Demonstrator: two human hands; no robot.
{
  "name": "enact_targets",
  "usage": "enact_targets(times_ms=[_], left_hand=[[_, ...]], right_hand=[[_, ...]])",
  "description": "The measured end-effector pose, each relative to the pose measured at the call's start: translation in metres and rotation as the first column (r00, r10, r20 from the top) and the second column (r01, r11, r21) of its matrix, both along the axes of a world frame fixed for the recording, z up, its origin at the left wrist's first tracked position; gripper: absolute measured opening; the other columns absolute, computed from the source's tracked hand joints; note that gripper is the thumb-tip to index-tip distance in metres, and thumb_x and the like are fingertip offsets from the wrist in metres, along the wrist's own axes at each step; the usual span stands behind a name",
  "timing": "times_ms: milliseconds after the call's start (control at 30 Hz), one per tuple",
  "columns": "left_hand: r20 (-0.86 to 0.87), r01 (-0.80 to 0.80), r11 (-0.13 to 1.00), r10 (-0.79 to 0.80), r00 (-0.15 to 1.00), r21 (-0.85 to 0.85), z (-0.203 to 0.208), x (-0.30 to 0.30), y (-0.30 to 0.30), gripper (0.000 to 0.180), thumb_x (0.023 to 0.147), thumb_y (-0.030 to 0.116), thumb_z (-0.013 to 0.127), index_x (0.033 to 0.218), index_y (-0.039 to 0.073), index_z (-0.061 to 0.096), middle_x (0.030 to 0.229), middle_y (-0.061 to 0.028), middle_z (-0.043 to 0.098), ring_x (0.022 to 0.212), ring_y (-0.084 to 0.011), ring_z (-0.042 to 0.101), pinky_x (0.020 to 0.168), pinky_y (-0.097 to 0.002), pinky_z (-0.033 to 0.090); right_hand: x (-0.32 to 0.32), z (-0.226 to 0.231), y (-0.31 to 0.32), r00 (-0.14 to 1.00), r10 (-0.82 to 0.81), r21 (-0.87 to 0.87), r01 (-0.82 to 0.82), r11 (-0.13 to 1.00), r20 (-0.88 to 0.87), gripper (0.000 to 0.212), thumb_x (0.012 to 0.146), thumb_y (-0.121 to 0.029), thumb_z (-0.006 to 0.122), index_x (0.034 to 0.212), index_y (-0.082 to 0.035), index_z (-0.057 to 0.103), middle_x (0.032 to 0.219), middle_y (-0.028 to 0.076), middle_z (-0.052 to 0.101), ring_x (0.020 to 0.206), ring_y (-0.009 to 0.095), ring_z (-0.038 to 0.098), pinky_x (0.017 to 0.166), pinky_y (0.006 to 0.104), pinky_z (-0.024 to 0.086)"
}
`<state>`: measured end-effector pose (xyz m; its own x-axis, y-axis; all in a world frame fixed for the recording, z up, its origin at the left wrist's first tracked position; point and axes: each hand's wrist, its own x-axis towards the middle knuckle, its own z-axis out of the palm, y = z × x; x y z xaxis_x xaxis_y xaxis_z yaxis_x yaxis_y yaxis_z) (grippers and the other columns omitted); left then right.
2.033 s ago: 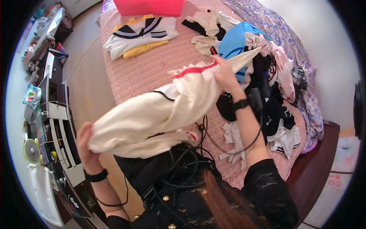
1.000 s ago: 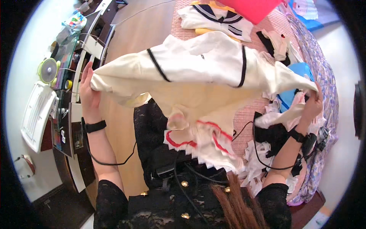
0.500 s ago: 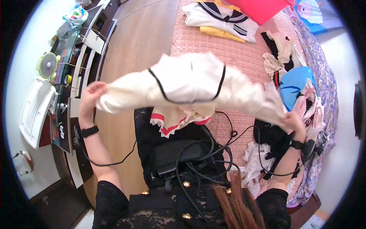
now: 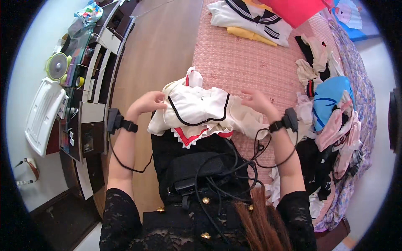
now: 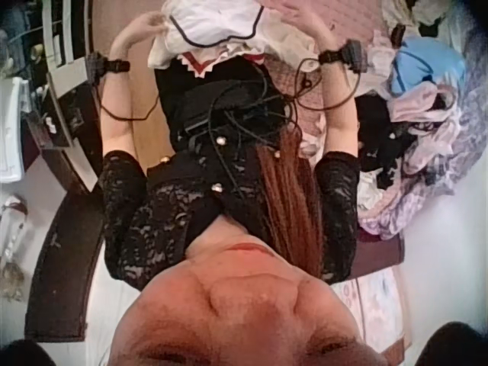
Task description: Folding various garments and placing them in a container
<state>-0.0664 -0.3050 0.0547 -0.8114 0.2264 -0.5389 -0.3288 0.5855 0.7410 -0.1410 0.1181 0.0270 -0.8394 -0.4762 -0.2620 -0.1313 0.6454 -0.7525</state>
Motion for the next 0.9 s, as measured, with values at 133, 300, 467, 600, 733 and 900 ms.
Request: enact_targets(times_ms=[133,300,467,600,733,900], left_hand=[[-0.017,0.009,0.999,-0.008,1.000,0.034,-0.014,0.009,0.005,0.038,0.071,0.018,0.071,0.102,-0.002,0.062,0.088,-0.0062,0.064,0.079,-0.0123,0.057,0.072,-0.0295,0.047],[-0.044,-0.132,0.991,0.132,0.990,-0.004,0.013,0.007,0.000,0.029,0.072,0.015,0.072,0.095,-0.001,0.064,0.078,-0.0018,0.062,0.073,-0.0097,0.056,0.070,-0.0266,0.046],[-0.301,-0.103,0.946,0.199,0.933,0.306,0.091,-0.021,-0.011,0.022,0.082,0.007,0.067,0.103,0.004,0.061,0.089,0.0043,0.058,0.084,-0.0043,0.053,0.076,-0.0219,0.045],[-0.709,-0.118,0.993,0.072,0.702,-0.016,0.181,-0.065,-0.011,0.030,0.088,0.023,0.063,0.110,0.004,0.057,0.093,0.0037,0.059,0.087,-0.0064,0.054,0.077,-0.0235,0.045],[-0.944,-0.239,0.939,-0.178,0.277,-0.247,0.265,-0.109,-0.019,0.027,0.087,0.025,0.063,0.103,0.003,0.063,0.087,-0.0007,0.065,0.082,-0.0072,0.055,0.074,-0.0256,0.046],[-0.770,-0.258,0.737,-0.527,0.359,-0.625,0.288,-0.171,-0.010,0.024,0.086,0.025,0.061,0.096,0.002,0.065,0.078,-0.0085,0.064,0.073,-0.0158,0.060,0.070,-0.0283,0.047]], right_hand=[[-0.009,-0.023,-0.015,0.968,0.221,0.190,-0.240,0.952,0.118,0.047,0.070,-0.023,0.072,0.110,-0.001,0.060,0.105,0.016,0.065,0.087,0.022,0.063,0.075,0.0323,0.049],[-0.020,0.004,-0.005,0.978,0.151,0.237,-0.182,0.954,0.143,0.032,0.068,-0.025,0.070,0.093,-0.005,0.068,0.091,0.015,0.067,0.080,0.027,0.064,0.073,0.0353,0.049],[-0.047,0.100,0.008,0.935,-0.071,-0.101,0.038,0.994,-0.348,0.016,0.078,-0.002,0.058,0.090,-0.001,0.068,0.080,0.009,0.068,0.068,0.016,0.064,0.062,0.0298,0.049],[-0.062,0.213,0.024,0.881,-0.267,-0.225,0.190,0.956,-0.392,0.018,0.084,-0.003,0.053,0.099,0.000,0.062,0.079,0.005,0.064,0.063,0.011,0.063,0.063,0.0223,0.049],[-0.072,0.285,0.046,0.718,-0.372,-0.411,0.131,0.902,-0.588,0.017,0.088,-0.013,0.057,0.098,0.000,0.061,0.084,0.004,0.064,0.066,0.012,0.064,0.064,0.0231,0.049],[-0.110,0.299,0.079,0.724,-0.314,-0.205,0.238,0.949,-0.614,0.024,0.086,-0.017,0.058,0.100,0.002,0.064,0.079,0.008,0.065,0.068,0.014,0.065,0.065,0.0246,0.051]])
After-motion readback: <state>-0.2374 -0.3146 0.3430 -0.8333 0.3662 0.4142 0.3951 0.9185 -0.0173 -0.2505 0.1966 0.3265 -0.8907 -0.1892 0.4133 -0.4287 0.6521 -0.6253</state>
